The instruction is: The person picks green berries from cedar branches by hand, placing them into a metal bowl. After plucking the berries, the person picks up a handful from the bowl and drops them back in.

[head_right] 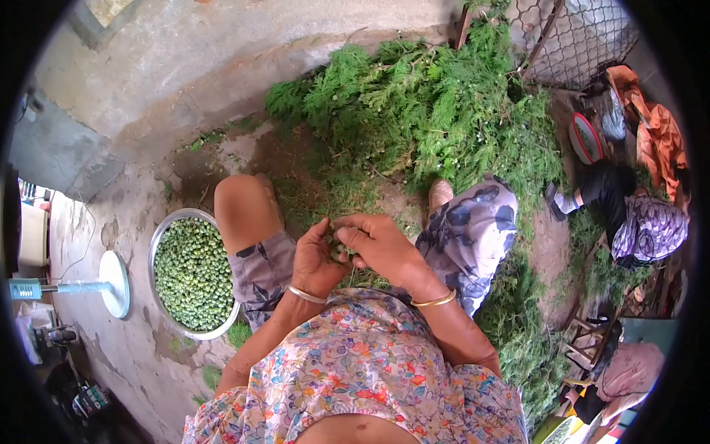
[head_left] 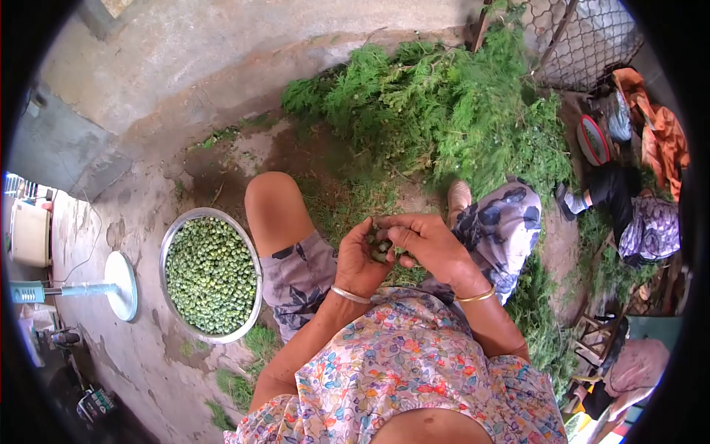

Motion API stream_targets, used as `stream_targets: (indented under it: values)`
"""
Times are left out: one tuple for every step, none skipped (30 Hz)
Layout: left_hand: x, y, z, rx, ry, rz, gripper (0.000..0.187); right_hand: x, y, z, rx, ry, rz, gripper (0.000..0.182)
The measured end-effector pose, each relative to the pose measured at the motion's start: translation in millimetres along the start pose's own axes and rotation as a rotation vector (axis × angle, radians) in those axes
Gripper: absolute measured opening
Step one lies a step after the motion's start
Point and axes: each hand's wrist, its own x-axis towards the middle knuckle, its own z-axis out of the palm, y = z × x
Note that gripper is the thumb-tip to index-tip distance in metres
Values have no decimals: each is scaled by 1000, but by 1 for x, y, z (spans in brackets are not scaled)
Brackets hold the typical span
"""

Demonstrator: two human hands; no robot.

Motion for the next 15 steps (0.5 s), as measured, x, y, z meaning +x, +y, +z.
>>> stream_targets:
  values:
    - [-3,-2,7,1,-1,-3,22,0,0,-4,143,-33,10,27]
    - [-9,-4,21,45,76,27,21,1,1,-7,286,-66,19,27]
    - [-13,-6,31,90,152,57,19,1,1,-9,287,-63,18,27]
    - [-14,-6,33,91,151,55,19,2,1,-10,442,-69,8,29]
    - [-14,-7,35,69,152,60,18,1,1,-11,598,-74,-3,31]
    - [-14,-7,36,47,153,66,17,1,1,-12,598,-72,-4,31]
    - [-13,-6,32,49,152,65,17,0,1,-12,659,-61,-32,31]
    - [-12,-3,25,14,65,6,16,0,1,-13,720,-50,-60,30]
    - [-11,-2,21,-21,-22,-53,15,0,2,-12,721,-49,-61,30]
    - [-11,-3,21,-19,-22,-53,15,0,2,-12,691,-38,-53,30]
    - [-12,-3,20,1,2,-43,15,0,3,-11,661,-28,-43,30]
    - [-12,-4,20,20,26,-32,14,-1,2,-11,662,-29,-44,30]
    - [-13,-4,25,21,27,-31,14,-3,2,-11,610,-25,-41,30]
    - [-16,-6,33,66,79,-9,14,-5,2,-10,558,-22,-37,30]
    - [-17,-7,38,110,131,13,14,-5,3,-9,560,-24,-37,30]
